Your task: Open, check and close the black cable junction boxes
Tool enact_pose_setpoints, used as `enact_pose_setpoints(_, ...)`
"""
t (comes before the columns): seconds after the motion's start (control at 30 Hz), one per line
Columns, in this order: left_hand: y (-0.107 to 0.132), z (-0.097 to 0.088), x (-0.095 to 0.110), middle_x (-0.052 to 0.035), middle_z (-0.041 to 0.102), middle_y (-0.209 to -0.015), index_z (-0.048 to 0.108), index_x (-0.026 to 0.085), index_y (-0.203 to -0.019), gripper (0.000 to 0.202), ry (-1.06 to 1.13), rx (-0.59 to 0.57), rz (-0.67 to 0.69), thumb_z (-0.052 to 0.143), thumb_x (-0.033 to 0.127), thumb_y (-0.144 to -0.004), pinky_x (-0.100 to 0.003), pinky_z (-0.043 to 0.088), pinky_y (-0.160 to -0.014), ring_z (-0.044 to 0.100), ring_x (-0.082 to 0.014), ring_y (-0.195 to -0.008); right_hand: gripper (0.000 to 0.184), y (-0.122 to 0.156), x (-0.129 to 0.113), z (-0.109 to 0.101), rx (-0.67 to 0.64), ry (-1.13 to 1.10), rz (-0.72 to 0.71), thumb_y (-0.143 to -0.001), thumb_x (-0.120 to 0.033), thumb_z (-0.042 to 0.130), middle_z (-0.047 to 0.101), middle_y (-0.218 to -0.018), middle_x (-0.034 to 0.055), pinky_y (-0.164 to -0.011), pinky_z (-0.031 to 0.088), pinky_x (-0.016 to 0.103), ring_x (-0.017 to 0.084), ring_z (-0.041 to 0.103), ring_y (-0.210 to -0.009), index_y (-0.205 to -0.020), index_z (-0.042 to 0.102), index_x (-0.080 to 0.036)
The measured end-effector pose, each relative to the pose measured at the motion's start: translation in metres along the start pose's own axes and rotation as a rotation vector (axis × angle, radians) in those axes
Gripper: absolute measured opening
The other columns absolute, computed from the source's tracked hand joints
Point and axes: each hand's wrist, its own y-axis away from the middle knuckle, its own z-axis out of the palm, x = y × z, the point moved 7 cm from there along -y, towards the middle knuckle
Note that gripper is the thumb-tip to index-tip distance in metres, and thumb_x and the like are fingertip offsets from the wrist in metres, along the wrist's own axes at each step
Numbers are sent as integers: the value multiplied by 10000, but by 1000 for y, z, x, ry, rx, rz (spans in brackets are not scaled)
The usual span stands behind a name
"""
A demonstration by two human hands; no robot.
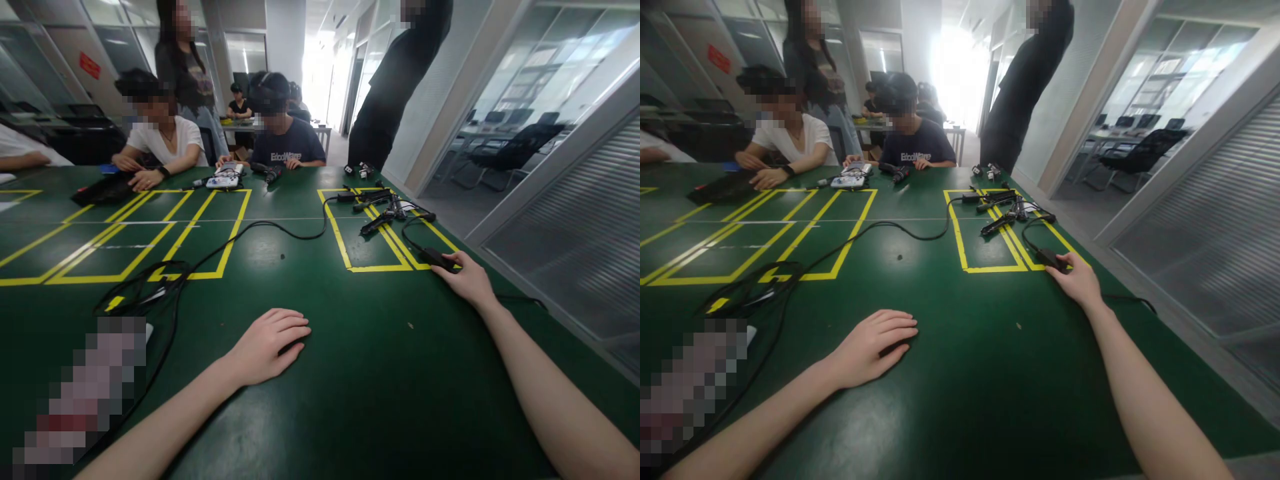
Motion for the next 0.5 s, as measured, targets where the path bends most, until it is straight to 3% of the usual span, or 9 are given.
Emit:
enact_pose_setpoints(0.27,1,1,0,-90,753,-1253,711,201,-1207,249,5,-25,-15,549,240,-1022,-439,550,-1048,678,-242,-1210,319,9,-15,-9,-25,-122,138,-723,-362,707,726,-1034,111,-742,472,367,208,596,-701,-984,703,-179)
enact_pose_setpoints(0.4,1,1,0,-88,751,-1258,717,209,-1211,254,10,-27,-17,553,240,-1020,-440,548,-1053,675,-241,-1216,252,13,-20,-13,-32,-161,208,-838,-341,646,673,-754,67,-661,433,333,185,554,-606,-981,698,-140)
enact_pose_setpoints(0.5,2,1,-1,-82,751,-1261,718,218,-1211,250,10,-28,-20,564,235,-1015,-431,545,-1057,675,-237,-1218,310,15,-18,-13,-33,-149,229,-938,-377,536,528,-498,2,-575,393,335,186,487,-473,-972,692,-111)
